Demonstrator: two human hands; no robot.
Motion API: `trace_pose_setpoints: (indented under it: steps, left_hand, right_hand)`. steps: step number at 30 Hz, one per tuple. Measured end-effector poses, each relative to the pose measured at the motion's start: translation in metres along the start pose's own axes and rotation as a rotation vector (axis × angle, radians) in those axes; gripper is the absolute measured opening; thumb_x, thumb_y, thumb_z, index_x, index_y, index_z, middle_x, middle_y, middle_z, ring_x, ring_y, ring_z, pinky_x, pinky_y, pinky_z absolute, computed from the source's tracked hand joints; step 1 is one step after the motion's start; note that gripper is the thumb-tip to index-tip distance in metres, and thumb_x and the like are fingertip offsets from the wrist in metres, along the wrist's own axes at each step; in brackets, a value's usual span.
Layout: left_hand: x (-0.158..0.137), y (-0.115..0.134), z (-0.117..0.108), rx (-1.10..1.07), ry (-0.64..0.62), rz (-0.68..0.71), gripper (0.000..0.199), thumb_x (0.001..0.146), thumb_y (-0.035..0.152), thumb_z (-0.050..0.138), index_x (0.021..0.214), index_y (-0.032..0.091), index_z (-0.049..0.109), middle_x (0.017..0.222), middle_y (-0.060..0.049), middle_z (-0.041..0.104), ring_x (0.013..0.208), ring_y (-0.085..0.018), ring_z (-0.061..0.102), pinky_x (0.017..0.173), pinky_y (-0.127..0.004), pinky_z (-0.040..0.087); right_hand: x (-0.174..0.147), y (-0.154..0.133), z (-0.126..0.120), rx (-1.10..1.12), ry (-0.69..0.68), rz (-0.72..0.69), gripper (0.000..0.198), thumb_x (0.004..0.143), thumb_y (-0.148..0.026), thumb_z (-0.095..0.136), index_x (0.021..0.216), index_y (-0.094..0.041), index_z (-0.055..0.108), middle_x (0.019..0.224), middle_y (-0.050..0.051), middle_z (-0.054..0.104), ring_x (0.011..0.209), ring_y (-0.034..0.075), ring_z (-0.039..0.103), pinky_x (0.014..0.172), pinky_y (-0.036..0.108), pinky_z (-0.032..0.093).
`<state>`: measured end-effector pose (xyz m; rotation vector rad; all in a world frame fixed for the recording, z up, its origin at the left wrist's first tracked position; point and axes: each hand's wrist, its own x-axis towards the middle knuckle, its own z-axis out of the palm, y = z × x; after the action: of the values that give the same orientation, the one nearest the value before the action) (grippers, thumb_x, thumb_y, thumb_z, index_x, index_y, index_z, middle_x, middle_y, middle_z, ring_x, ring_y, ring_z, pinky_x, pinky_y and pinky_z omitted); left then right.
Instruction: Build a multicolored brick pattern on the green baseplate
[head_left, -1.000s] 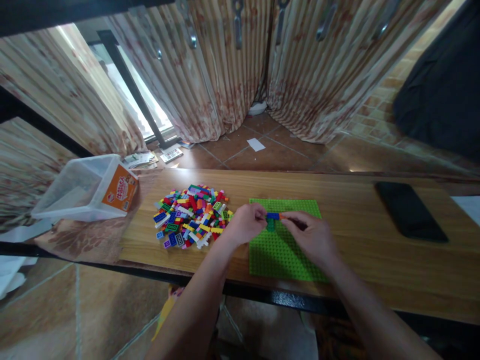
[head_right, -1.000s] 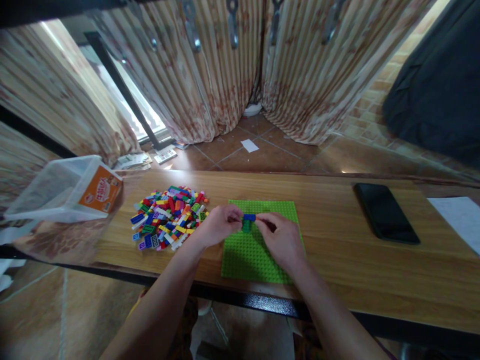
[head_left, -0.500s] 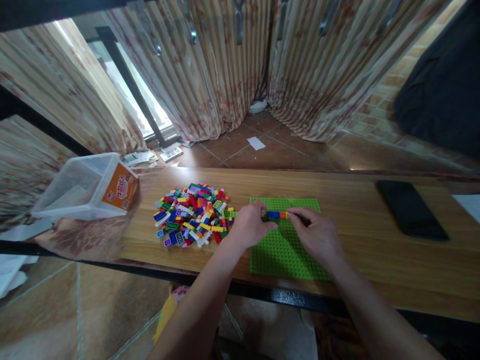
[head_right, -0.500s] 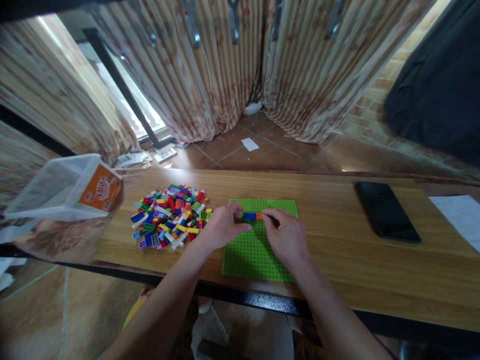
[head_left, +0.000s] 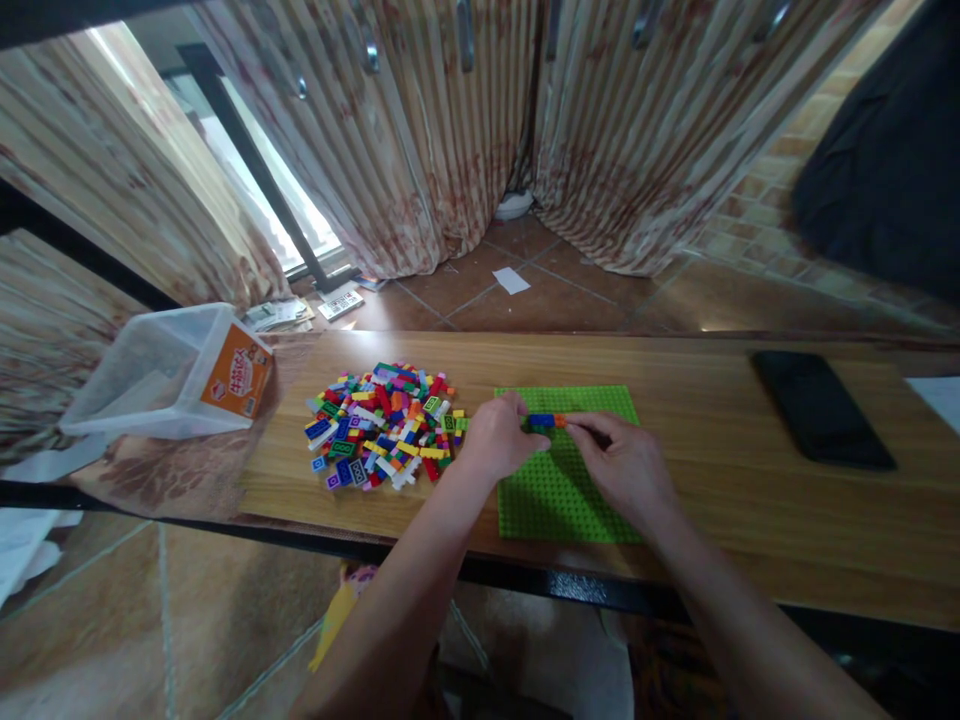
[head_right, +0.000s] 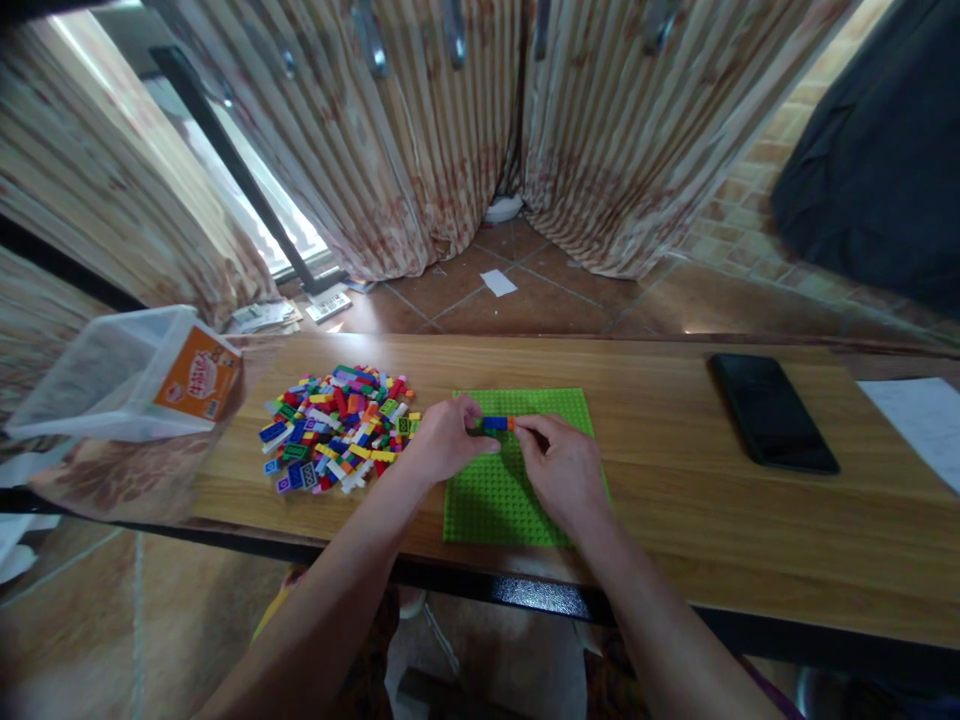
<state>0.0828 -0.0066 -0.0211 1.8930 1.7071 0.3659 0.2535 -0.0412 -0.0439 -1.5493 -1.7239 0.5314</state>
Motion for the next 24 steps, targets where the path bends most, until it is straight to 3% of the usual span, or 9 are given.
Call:
trace_pose_setpoints:
  steps: [7, 14, 18, 24]
  left_hand:
    - [0.004, 0.000, -0.006, 0.004, -0.027, -0.003, 0.036, 0.066, 0.038, 0.084, 0.086, 0.018, 0.061, 0.075, 0.002, 0.062, 0.068, -0.015, 0.058, 0.064, -0.026, 0.042]
    - [0.001, -0.004, -0.004, -0.007, -0.006, 0.056, 0.035, 0.069, 0.040, 0.080, 0.088, 0.019, 0.060, 0.076, 0.001, 0.063, 0.070, -0.017, 0.060, 0.065, -0.027, 0.043]
    - [-0.010, -0.008, 0.000, -0.020, 0.045, 0.108, 0.034, 0.073, 0.039, 0.077, 0.091, 0.019, 0.057, 0.082, -0.001, 0.064, 0.076, -0.019, 0.061, 0.071, -0.030, 0.047]
    - [-0.032, -0.015, 0.010, -0.039, 0.105, 0.210, 0.030, 0.082, 0.022, 0.069, 0.110, 0.020, 0.056, 0.106, -0.005, 0.064, 0.092, -0.019, 0.064, 0.082, -0.031, 0.052]
  right_hand:
    - [-0.002, 0.002, 0.002, -0.016, -0.011, -0.006, 0.024, 0.089, -0.033, 0.053, 0.091, -0.022, 0.075, 0.095, 0.006, 0.076, 0.085, 0.022, 0.070, 0.079, 0.037, 0.053]
    - [-0.006, 0.002, 0.008, -0.073, -0.098, -0.128, 0.029, 0.092, -0.024, 0.047, 0.103, -0.024, 0.074, 0.103, 0.006, 0.074, 0.090, 0.020, 0.069, 0.082, 0.036, 0.053]
    - [-0.006, 0.001, 0.010, -0.158, -0.122, -0.188, 0.031, 0.093, -0.022, 0.045, 0.107, -0.023, 0.073, 0.100, 0.007, 0.073, 0.089, 0.020, 0.068, 0.080, 0.034, 0.053]
    - [-0.007, 0.002, 0.014, -0.225, -0.132, -0.233, 0.033, 0.094, -0.021, 0.043, 0.108, -0.022, 0.073, 0.095, 0.008, 0.071, 0.087, 0.020, 0.066, 0.076, 0.033, 0.053]
